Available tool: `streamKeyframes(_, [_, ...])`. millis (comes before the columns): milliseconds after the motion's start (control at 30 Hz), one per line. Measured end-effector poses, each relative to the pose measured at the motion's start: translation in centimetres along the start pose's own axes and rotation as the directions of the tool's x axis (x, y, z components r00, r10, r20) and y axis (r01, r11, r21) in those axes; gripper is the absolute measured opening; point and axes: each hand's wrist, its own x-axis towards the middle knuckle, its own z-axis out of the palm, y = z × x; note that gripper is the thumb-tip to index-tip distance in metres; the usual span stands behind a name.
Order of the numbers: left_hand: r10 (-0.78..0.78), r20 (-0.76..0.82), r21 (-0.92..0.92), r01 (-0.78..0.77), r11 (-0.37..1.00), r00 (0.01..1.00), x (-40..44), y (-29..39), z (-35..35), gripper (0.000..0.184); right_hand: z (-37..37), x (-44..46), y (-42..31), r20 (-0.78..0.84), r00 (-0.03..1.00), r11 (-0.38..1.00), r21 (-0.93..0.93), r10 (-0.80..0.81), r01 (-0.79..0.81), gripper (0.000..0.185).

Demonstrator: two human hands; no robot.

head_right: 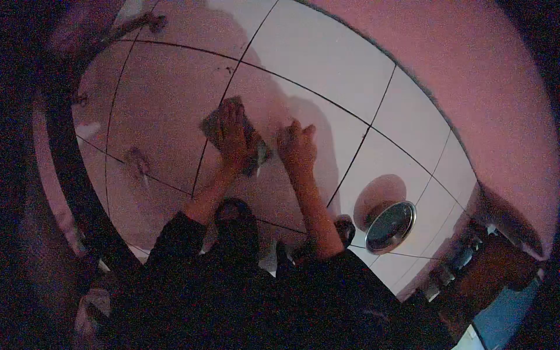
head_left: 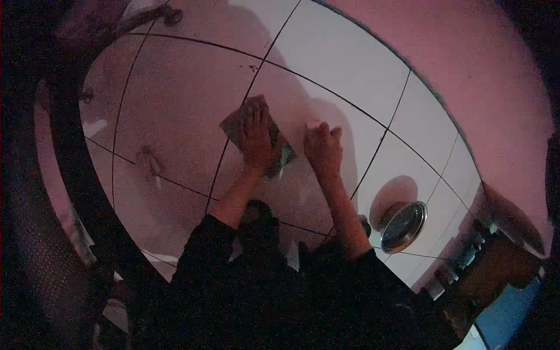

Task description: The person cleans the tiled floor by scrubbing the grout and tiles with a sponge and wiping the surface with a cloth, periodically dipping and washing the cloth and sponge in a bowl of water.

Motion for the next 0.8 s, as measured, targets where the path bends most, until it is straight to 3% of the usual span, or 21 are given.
streamKeyframes(100, [-0.015,0.029,-0.004,0.015,1.000,0.999,0.6,0.8,-1.7,0.075,-0.5,-1.4,0.4,0.090,0.996,0.999,0.037,0.018,-0.022,0.042])
streamKeyframes(133, [-0.124,0.292,-0.104,0.160,0.982,0.948,1.7,1.5,-4.2,0.075,-0.5,-0.8,0.2,0.091,0.996,0.999,0.038,0.023,-0.026,0.042])
streamKeyframes(167, [-0.185,0.546,-0.161,0.319,0.934,0.817,2.2,1.9,-5.4,0.074,-0.3,0.3,0.0,0.046,0.999,0.999,0.033,0.005,-0.006,0.040])
streamKeyframes(200, [-0.174,0.548,-0.165,0.309,0.937,0.818,1.5,1.3,-3.6,0.074,-0.2,1.6,-0.1,-0.006,1.000,1.000,0.025,-0.016,0.016,0.039])
streamKeyframes(233, [-0.093,0.274,-0.152,0.138,0.979,0.957,0.2,0.1,-0.3,0.073,-0.3,2.6,-0.5,-0.016,1.000,1.000,0.022,-0.014,0.014,0.039])
streamKeyframes(267, [0.019,-0.022,-0.086,-0.021,0.996,1.000,-0.2,-0.5,1.5,0.073,-0.4,3.6,-1.1,-0.018,1.000,0.999,-0.027,0.019,-0.020,0.039])
streamKeyframes(367, [0.057,-0.039,0.029,-0.056,0.998,0.998,-0.4,-0.6,1.1,0.072,-0.2,2.5,-0.8,-0.034,0.999,0.997,-0.068,0.039,-0.041,0.038])
streamKeyframes(533, [-0.005,0.008,-0.039,0.005,0.999,1.000,-0.3,0.5,-0.9,0.071,0.0,-2.0,0.8,0.064,0.996,0.998,0.003,0.068,-0.069,0.038])
streamKeyframes(600, [0.011,0.005,-0.058,-0.011,0.998,1.000,-0.3,0.8,-1.4,0.071,1.0,-0.3,1.3,-0.120,0.988,0.996,0.009,-0.092,0.094,0.037])
streamKeyframes(800, [0.035,-0.016,-0.018,-0.035,0.999,0.999,-0.2,-0.3,0.4,0.070,0.0,3.5,-1.3,-0.044,0.994,0.991,-0.081,0.101,-0.104,0.039])
